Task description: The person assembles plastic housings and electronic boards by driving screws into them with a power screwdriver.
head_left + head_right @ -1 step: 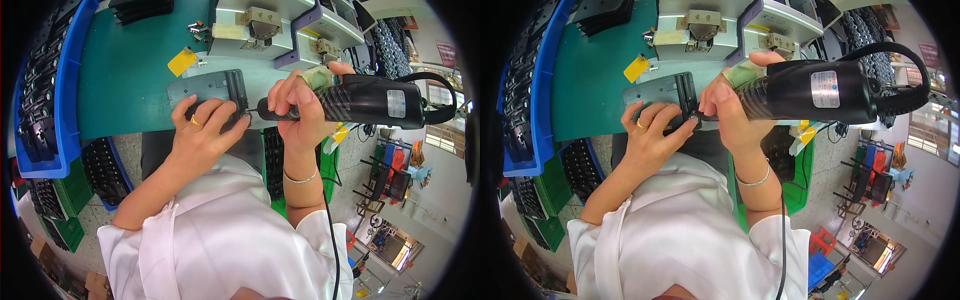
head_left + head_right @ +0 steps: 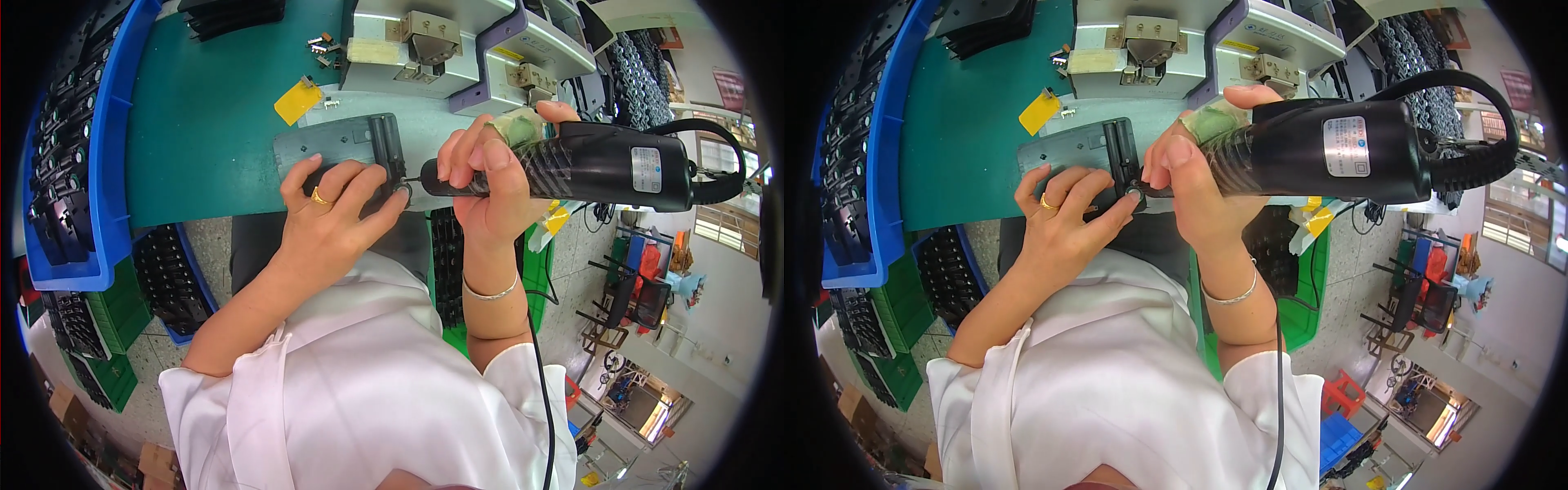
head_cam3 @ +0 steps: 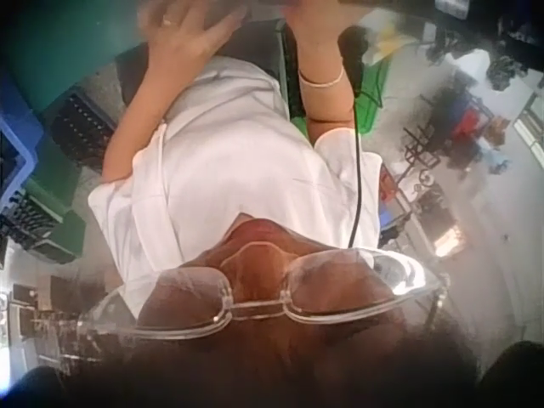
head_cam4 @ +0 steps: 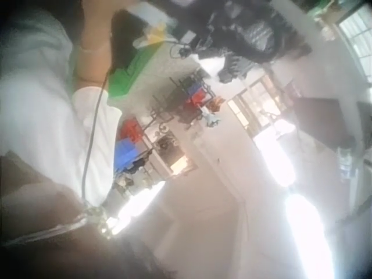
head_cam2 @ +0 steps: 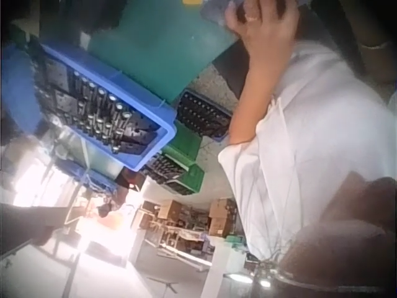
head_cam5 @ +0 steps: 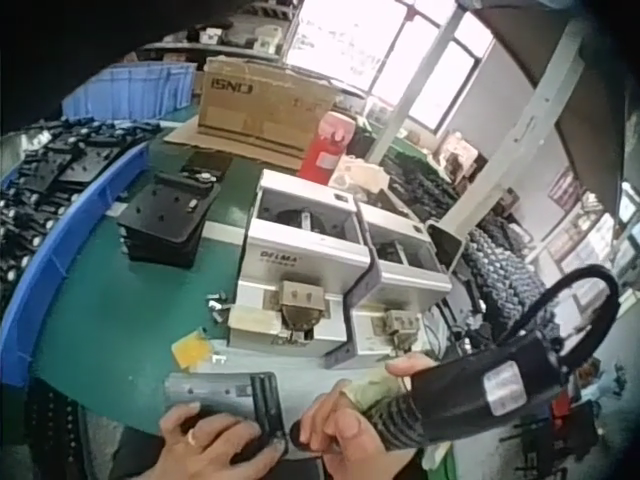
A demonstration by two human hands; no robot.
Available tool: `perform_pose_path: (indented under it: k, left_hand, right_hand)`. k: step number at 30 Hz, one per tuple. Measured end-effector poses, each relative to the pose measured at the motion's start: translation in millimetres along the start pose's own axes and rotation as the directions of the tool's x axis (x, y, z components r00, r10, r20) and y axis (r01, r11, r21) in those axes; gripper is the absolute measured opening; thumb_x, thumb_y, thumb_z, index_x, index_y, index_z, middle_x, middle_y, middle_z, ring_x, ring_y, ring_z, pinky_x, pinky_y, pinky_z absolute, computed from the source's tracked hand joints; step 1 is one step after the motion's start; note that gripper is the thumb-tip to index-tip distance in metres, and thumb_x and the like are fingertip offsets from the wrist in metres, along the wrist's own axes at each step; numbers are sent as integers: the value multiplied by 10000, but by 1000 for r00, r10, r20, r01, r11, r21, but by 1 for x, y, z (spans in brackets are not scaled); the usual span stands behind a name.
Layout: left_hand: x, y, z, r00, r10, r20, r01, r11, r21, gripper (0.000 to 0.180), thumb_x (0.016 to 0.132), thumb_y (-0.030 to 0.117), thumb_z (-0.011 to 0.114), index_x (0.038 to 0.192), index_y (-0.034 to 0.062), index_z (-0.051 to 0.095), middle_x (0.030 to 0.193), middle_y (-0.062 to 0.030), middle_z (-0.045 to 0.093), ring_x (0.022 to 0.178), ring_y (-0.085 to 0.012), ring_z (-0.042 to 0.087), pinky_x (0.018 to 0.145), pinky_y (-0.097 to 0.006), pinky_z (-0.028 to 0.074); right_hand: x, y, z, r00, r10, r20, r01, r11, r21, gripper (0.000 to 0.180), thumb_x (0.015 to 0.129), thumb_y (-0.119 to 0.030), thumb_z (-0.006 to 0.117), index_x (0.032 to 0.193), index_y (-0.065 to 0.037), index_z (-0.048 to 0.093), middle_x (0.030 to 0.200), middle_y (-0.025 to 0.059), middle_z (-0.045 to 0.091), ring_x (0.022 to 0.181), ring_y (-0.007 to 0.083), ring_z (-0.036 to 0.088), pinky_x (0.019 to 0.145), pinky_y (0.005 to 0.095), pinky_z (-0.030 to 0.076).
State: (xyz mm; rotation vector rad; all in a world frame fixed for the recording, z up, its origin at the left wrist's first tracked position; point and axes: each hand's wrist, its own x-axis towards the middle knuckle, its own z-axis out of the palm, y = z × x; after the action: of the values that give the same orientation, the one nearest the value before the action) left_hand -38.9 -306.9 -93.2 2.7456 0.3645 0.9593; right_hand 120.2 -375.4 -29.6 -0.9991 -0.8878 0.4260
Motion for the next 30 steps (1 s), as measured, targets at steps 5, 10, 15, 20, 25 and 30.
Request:
perform_pose_path:
  k: [5, 10, 15, 20, 25, 30]
  left_hand:
    - [0, 0, 2, 1000, -7, -20, 6, 1000, -18, 320, 646, 177, 746, 954, 258, 710, 1012, 11, 595, 975, -150, 570, 1006, -439, 251]
    - [0, -2, 2, 1000, -10, -20, 10, 1000, -27, 306, 642, 170, 739, 935, 255, 712, 1001, 12, 598, 960, -150, 572, 1006, -439, 250]
    - [1, -3, 2, 1000, -19, -3, 19, 998, -67, 278, 682, 144, 626, 946, 220, 672, 1053, 7, 576, 1016, -156, 538, 1019, -474, 237]
    - [3, -4, 0, 999, -35, -20, 33, 997, -75, 259, 682, 156, 630, 929, 217, 679, 1047, 4, 578, 1007, -158, 540, 1017, -480, 237]
    - [8, -2, -2, 996, -92, 3, 91, 980, -178, 215, 683, 203, 728, 895, 208, 691, 1015, 23, 579, 977, -158, 539, 1007, -475, 241]
    - [17, -3, -1, 990, -139, 38, 144, 960, -241, 168, 683, 190, 761, 832, 192, 683, 949, 34, 557, 946, -165, 531, 966, -464, 262]
  right_hand:
    - [-1, 3, 1, 1000, -6, -1, 6, 1000, -13, 502, 873, 12, 512, 1323, -112, 327, 652, 71, 496, 475, 159, 459, 470, 350, 452]
    - [-2, 7, 1, 1000, 12, -1, -12, 998, -59, 507, 878, 0, 527, 1318, -131, 311, 613, 66, 476, 460, 159, 453, 460, 340, 448]
    - [-2, 11, 9, 995, -43, 95, 55, 990, -129, 436, 866, 35, 545, 1203, -132, 324, 594, 62, 457, 431, 161, 442, 432, 324, 431]
    - [-6, 9, 3, 967, -85, 241, 197, 848, -492, 394, 866, 49, 554, 1118, -129, 310, 599, 62, 451, 422, 165, 440, 420, 323, 424]
    - [-11, 13, 13, 990, -108, 94, 133, 936, -325, 394, 859, 54, 556, 1123, -126, 326, 600, 57, 462, 429, 163, 451, 429, 323, 436]
    - [6, 2, 11, 995, 65, -77, -60, 996, 66, 441, 812, 118, 547, 1159, -66, 346, 668, 72, 527, 484, 155, 520, 486, 309, 495]
